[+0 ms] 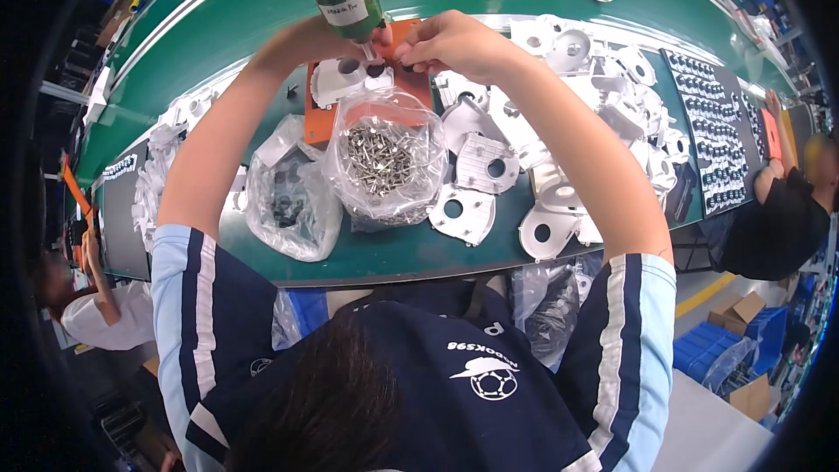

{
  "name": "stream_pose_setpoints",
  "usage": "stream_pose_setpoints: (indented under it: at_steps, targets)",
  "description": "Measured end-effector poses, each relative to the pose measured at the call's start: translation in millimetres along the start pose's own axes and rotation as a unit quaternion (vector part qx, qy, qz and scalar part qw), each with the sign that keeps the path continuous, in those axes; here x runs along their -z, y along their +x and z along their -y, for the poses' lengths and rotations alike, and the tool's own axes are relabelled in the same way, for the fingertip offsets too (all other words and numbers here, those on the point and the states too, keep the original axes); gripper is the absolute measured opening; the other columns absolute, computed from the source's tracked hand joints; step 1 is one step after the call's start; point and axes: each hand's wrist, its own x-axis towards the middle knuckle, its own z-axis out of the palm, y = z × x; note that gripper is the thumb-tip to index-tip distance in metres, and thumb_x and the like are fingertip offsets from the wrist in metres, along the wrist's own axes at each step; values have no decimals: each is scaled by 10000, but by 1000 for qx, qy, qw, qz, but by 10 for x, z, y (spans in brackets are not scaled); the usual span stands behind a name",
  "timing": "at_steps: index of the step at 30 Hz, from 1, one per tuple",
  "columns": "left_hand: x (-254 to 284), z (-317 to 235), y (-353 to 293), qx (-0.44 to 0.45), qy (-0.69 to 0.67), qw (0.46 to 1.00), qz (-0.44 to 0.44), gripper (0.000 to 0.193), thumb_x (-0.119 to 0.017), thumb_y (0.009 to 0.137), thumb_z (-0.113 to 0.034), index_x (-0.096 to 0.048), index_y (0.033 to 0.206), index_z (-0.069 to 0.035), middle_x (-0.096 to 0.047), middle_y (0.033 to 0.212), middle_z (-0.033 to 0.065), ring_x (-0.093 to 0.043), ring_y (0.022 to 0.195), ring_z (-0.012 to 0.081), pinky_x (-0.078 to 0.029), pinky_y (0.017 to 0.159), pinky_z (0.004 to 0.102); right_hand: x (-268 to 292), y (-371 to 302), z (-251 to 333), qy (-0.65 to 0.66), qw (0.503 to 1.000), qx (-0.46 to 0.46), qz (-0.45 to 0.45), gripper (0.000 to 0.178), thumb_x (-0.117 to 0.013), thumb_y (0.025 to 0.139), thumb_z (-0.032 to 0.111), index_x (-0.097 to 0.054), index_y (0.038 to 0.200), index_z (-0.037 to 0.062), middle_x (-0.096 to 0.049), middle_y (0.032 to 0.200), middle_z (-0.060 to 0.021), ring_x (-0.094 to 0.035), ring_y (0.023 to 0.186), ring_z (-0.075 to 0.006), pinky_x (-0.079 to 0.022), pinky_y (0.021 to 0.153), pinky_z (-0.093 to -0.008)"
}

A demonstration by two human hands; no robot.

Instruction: Assembling small screws into white plastic housings using a manual press.

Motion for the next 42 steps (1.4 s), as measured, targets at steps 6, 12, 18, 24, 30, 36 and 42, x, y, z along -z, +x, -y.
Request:
stream_pose_setpoints:
  at_steps: [6,12,18,24,30,36,42]
  targets:
    - [-79,26,-373,51,21,967,-247,245,-560,764,-100,-560,996,-23,-637,900,114,-609,777,204,-469,698,330,-101,251,82,43,997,-28,60,77,-630,780,-1,-622,856,-8,-606,775,-50,-526,637,-82,-398,525,-189]
    - [-477,-5,-983,35,163,957,-237,315,-476,754,-42,-550,1059,-7,-575,1100,190,-537,1064,324,-419,906,383,-131,304,198,2,994,-39,99,62,-627,754,-27,-607,804,3,-605,761,-67,-530,623,-97,-403,524,-207]
    - [-666,121,-1058,-88,267,923,-262,294,-486,751,-38,-578,1026,11,-551,1163,181,-456,1179,324,-346,1007,432,-171,344,257,-44,993,-57,98,180,-618,738,-42,-551,873,58,-560,765,-30,-486,592,-81,-387,507,-196]
    - [-635,99,-983,-121,302,913,-245,288,-504,772,-63,-579,1041,6,-552,1169,190,-481,1148,338,-363,992,423,-105,474,153,-92,988,-45,117,98,-641,742,4,-559,737,58,-542,661,-5,-488,575,-79,-392,502,-212]
    - [-718,146,-980,-121,305,903,-278,219,-547,695,-84,-567,861,57,-596,1033,201,-530,1074,332,-446,911,405,-250,316,176,-297,952,48,55,202,-723,734,156,-599,872,76,-562,730,33,-479,651,-67,-412,587,-234]
    - [-846,44,-775,-139,390,853,-316,225,-587,658,-114,-574,808,53,-613,977,227,-575,1013,311,-506,805,376,1084,577,488,-489,854,140,-111,335,-671,784,265,-606,1075,114,-637,907,-52,-609,773,-142,-503,588,-300]
    - [-606,130,-660,-75,393,859,-320,205,-575,668,-123,-587,796,37,-624,971,210,-591,988,297,-526,751,377,1759,2228,1763,-51,834,458,-304,465,-583,846,400,-533,1088,6,-615,873,-102,-588,797,-231,-478,749,-347]
